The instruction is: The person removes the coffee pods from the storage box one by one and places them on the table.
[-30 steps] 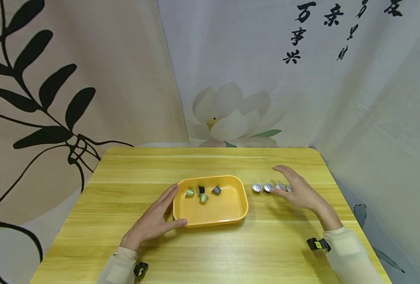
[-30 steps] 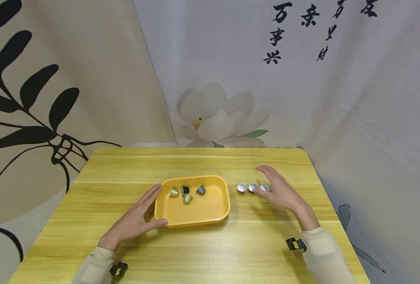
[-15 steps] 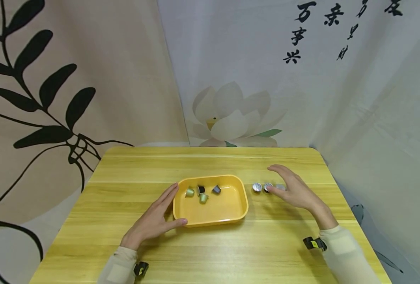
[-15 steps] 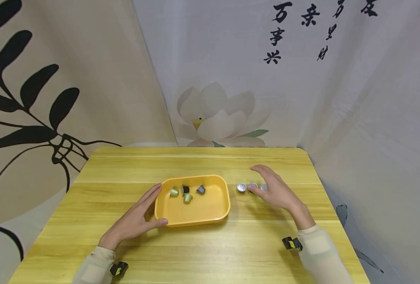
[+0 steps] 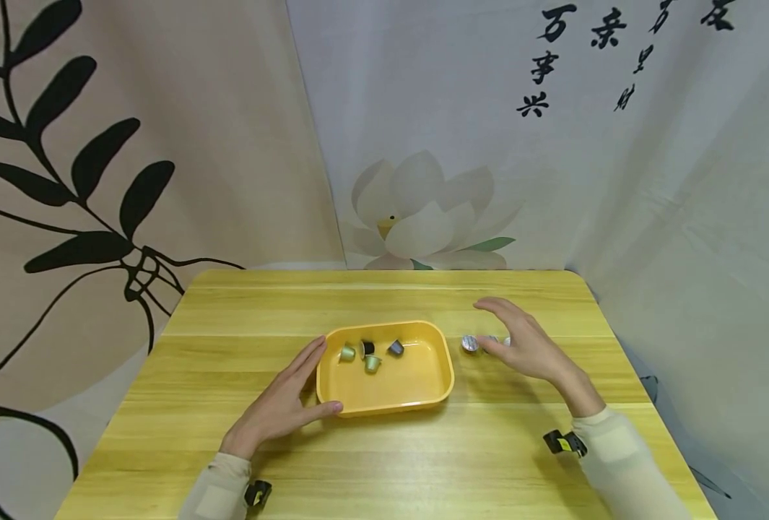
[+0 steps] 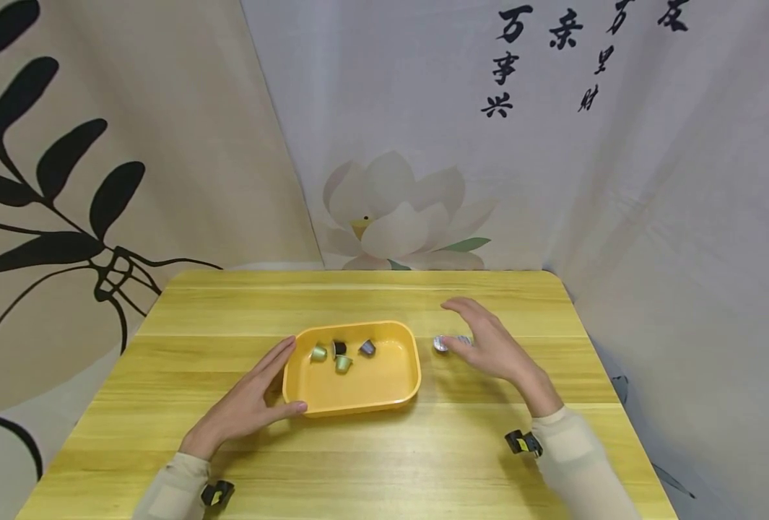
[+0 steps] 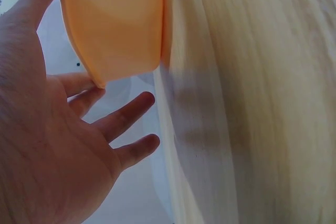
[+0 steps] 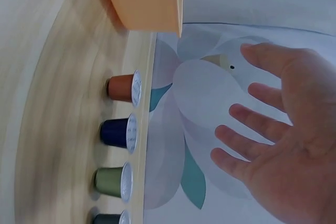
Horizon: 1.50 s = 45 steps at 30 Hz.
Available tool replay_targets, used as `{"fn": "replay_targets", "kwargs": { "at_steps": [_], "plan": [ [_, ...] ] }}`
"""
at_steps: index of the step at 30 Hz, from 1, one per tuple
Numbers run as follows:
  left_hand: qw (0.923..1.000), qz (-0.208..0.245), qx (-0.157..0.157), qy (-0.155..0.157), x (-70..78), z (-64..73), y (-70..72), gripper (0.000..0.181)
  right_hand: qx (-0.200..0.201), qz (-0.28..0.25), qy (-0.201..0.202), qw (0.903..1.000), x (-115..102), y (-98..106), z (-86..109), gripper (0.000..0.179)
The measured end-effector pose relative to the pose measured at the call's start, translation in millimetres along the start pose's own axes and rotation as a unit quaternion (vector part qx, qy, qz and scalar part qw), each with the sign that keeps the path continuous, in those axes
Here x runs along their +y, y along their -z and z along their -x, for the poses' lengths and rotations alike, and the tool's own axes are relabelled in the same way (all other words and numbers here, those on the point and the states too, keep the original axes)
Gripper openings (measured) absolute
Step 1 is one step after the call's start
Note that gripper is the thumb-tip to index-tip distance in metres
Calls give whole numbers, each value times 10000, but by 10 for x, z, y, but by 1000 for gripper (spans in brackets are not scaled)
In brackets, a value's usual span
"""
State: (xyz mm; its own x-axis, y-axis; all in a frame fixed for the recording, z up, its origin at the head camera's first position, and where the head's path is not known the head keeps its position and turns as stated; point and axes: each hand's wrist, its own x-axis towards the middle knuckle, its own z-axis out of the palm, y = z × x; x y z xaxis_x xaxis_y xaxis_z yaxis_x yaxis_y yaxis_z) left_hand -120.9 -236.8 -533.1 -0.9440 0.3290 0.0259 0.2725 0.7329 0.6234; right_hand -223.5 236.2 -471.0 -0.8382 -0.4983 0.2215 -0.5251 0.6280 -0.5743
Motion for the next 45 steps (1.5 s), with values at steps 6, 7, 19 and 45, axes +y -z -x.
{"fn": "replay_targets", "kwargs": {
  "at_steps": [6, 7, 19, 45],
  "plan": [
    [10000, 14, 5, 5, 11, -8, 13, 119, -40, -33, 121, 9999, -90, -16, -66, 65],
    [10000, 13, 6, 4, 12, -8, 14, 119, -57, -42, 141, 9999, -106, -19, -77, 65],
    [10000, -5, 40, -30, 2, 3, -2, 119, -225, -99, 346, 9991, -261, -93, -169, 59],
    [10000, 37, 53, -48, 7, 3, -4, 118, -857, -11, 462, 9953, -356, -247, -316, 58]
  ]
}}
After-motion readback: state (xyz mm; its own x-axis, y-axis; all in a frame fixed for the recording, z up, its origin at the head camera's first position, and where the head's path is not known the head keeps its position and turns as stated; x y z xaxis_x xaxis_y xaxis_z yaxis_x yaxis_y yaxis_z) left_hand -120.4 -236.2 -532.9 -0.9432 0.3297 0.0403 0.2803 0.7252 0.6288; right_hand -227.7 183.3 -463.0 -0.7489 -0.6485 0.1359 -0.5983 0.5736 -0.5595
